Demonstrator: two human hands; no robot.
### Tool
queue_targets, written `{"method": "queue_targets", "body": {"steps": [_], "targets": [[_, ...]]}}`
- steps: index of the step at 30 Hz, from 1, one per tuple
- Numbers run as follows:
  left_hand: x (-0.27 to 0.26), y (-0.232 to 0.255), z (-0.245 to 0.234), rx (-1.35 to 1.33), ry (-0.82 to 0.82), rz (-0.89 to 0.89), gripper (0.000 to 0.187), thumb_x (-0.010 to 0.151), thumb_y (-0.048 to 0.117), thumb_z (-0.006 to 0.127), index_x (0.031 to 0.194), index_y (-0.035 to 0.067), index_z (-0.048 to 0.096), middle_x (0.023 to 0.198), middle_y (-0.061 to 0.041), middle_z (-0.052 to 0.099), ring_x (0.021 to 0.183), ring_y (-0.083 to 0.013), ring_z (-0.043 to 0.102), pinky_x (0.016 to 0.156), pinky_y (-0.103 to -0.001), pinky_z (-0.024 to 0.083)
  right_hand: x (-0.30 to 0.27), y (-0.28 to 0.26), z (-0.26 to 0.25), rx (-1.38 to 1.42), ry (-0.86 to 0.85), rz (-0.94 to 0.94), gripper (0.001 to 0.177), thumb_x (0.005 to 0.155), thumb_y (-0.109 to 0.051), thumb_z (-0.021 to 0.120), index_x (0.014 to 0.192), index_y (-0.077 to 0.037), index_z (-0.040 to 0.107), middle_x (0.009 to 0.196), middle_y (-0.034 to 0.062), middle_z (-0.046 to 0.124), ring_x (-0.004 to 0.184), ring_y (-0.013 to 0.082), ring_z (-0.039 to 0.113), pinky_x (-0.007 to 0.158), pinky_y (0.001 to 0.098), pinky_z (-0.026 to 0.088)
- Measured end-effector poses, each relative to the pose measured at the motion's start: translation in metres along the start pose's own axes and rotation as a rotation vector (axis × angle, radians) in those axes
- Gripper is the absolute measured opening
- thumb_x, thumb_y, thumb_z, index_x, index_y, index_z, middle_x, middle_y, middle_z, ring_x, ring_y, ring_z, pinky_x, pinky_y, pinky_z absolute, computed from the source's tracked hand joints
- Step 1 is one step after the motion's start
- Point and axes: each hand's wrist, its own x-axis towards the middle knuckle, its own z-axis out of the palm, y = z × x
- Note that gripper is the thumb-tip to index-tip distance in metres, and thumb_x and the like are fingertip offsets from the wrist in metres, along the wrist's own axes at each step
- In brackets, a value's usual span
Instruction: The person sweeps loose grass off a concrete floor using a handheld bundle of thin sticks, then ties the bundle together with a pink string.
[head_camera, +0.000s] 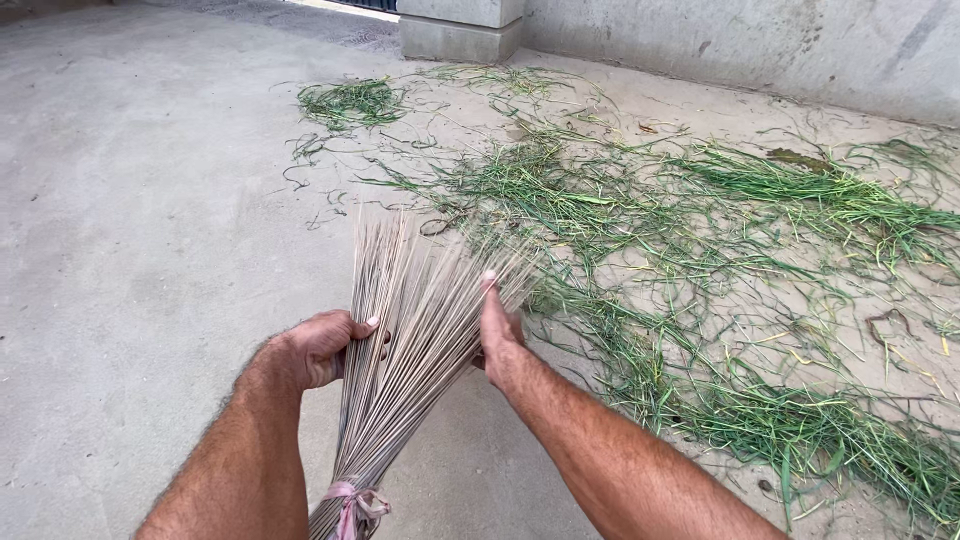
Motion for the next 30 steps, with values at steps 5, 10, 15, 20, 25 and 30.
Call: {"method": "queue_targets", "body": {"steps": [5, 10, 15, 20, 25, 30], "targets": [[-0.006, -0.010, 0.004, 0.048, -0.085, -0.083, 0.038, 0.106, 0.023, 0.046, 0.126, -0.006, 0.059, 0.089, -0.016, 0.072, 0.078, -0.0220, 0.073, 0.084, -0.046, 0.068, 0.020, 0.006, 0.005, -0.021, -0.039, -0.125, 0.063, 0.095, -0.042, 0.053, 0.138, 0.003, 0.062, 0.133, 0.0223, 0.072, 0.123, 0.0333, 0.071, 0.105, 0.0498, 0.057], [-0.017, -0.019, 0.022, 0.006, -0.217, -0.165, 0.048, 0.106, 0.033, 0.045, 0.132, -0.006, 0.056, 0.108, -0.021, 0.075, 0.099, -0.0277, 0.076, 0.101, -0.053, 0.063, 0.019, -0.005, 0.011, -0.265, 0.077, -0.099, 0.049, 0.101, -0.034, 0.059, 0.135, 0.001, 0.053, 0.121, 0.0169, 0.065, 0.108, 0.0248, 0.065, 0.097, 0.0445, 0.057], [-0.035, -0.024, 0.038, -0.017, -0.204, -0.158, 0.069, 0.099, 0.056, 0.042, 0.135, -0.002, 0.054, 0.117, -0.020, 0.074, 0.107, -0.0266, 0.073, 0.100, -0.054, 0.060, 0.021, -0.013, 0.013, -0.219, 0.042, -0.108, 0.046, 0.100, -0.029, 0.059, 0.130, 0.005, 0.058, 0.116, 0.0185, 0.072, 0.101, 0.0256, 0.074, 0.087, 0.0401, 0.063], [-0.032, -0.036, 0.029, -0.062, -0.386, -0.103, 0.084, 0.087, 0.069, 0.057, 0.128, -0.003, 0.059, 0.101, -0.017, 0.074, 0.085, -0.0234, 0.075, 0.077, -0.047, 0.066, 0.038, -0.031, 0.023, -0.381, 0.097, -0.138, 0.058, 0.101, -0.033, 0.064, 0.140, 0.004, 0.043, 0.119, 0.0193, 0.062, 0.106, 0.0280, 0.071, 0.090, 0.0408, 0.069], [-0.016, -0.048, 0.027, -0.036, -0.352, -0.057, 0.056, 0.085, 0.030, 0.081, 0.125, -0.004, 0.061, 0.098, -0.014, 0.077, 0.083, -0.0215, 0.077, 0.071, -0.036, 0.069, 0.020, -0.041, 0.033, -0.443, 0.127, -0.172, 0.066, 0.100, -0.052, 0.060, 0.139, 0.000, 0.052, 0.124, 0.0163, 0.067, 0.116, 0.0270, 0.067, 0.100, 0.0465, 0.057], [-0.021, -0.045, 0.027, -0.092, -0.274, -0.045, 0.048, 0.085, 0.025, 0.076, 0.121, -0.003, 0.062, 0.095, -0.013, 0.078, 0.082, -0.0209, 0.078, 0.069, -0.035, 0.069, 0.011, -0.035, 0.042, -0.451, 0.074, -0.240, 0.078, 0.100, -0.065, 0.038, 0.148, -0.004, 0.046, 0.138, 0.0175, 0.062, 0.125, 0.0315, 0.064, 0.106, 0.0522, 0.054]]}}
